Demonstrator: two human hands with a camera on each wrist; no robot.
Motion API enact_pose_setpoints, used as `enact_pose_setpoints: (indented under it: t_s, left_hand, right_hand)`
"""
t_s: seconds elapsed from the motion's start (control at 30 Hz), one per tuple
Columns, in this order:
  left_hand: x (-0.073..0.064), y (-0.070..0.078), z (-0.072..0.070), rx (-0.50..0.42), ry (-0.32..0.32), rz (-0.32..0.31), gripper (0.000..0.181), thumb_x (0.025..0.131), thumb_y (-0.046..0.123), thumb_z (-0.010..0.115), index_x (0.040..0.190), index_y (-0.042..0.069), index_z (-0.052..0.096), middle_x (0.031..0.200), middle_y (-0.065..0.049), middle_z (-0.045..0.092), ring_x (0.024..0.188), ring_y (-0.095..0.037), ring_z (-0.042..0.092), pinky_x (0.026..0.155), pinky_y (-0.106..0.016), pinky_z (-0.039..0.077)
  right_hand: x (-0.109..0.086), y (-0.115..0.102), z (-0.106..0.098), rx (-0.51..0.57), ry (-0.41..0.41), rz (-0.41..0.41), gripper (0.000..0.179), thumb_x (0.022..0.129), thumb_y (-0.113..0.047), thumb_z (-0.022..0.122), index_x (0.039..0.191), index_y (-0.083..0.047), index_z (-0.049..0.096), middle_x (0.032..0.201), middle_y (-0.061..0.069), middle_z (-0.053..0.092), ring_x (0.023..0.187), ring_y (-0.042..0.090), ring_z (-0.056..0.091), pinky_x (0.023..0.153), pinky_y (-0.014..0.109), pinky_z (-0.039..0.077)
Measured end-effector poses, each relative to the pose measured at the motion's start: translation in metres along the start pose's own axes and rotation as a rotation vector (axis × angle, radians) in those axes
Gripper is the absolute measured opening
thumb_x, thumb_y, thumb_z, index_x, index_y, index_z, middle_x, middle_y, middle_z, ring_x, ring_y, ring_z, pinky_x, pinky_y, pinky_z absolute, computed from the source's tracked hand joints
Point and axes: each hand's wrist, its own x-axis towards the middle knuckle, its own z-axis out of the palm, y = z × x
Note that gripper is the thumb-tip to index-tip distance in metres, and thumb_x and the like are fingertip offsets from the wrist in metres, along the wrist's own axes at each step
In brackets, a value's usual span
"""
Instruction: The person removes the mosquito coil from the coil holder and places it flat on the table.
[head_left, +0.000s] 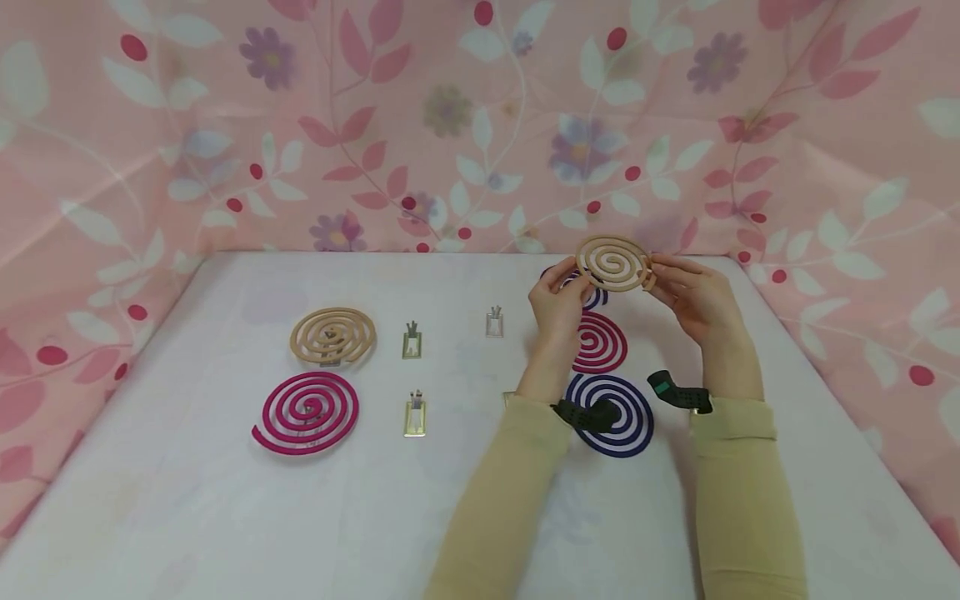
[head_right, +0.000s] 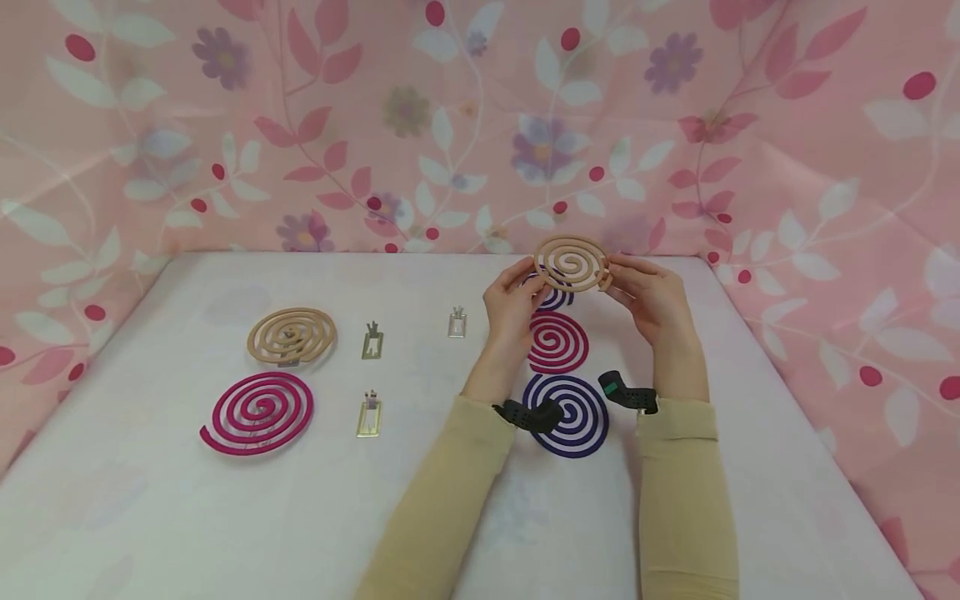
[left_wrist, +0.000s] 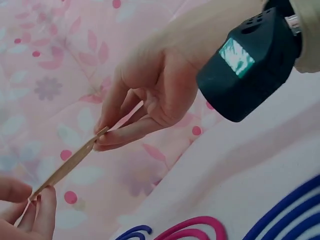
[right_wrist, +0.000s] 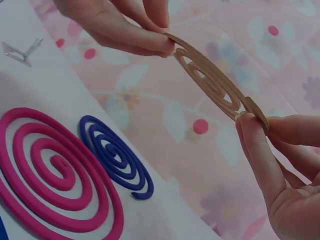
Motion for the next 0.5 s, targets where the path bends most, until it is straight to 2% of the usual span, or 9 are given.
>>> enact_pose_setpoints:
  t_s: [0.13, 0.27, 0.5]
  left_hand:
    - [0.003, -0.010, 0.006, -0.009, -0.018, -0.006, 0.034, 0.089, -0.009, 0.065, 0.122, -0.003, 0.066, 0.119, -0.016, 0.067, 0.099, -0.020, 0.070, 0.086, -0.026, 0.059]
    - [0.006, -0.021, 0.010, -0.026, -0.055, -0.014, 0.036, 0.088, -0.008, 0.066, 0.123, -0.001, 0.066, 0.118, -0.011, 0.067, 0.101, -0.020, 0.070, 0.087, -0.027, 0.058]
    - [0.011, -0.032, 0.006, -0.048, -0.111, -0.042, 0.040, 0.090, -0.007, 0.064, 0.129, -0.001, 0.062, 0.123, -0.010, 0.065, 0.110, -0.022, 0.067, 0.089, -0.029, 0.058]
  right_hand:
    - [0.001, -0.006, -0.007, -0.015, 0.036, -0.002, 0.019, 0.093, 0.003, 0.064, 0.104, -0.003, 0.078, 0.099, 0.006, 0.073, 0.087, 0.017, 0.073, 0.080, 0.028, 0.060]
    - [0.001, -0.009, -0.015, 0.014, 0.056, -0.013, 0.019, 0.093, 0.004, 0.064, 0.101, -0.004, 0.079, 0.099, 0.007, 0.074, 0.087, 0.017, 0.074, 0.078, 0.027, 0.060]
    - [0.004, -0.005, -0.018, 0.033, 0.061, -0.007, 0.020, 0.093, 0.004, 0.064, 0.104, -0.004, 0.079, 0.099, 0.007, 0.076, 0.087, 0.018, 0.074, 0.079, 0.028, 0.060]
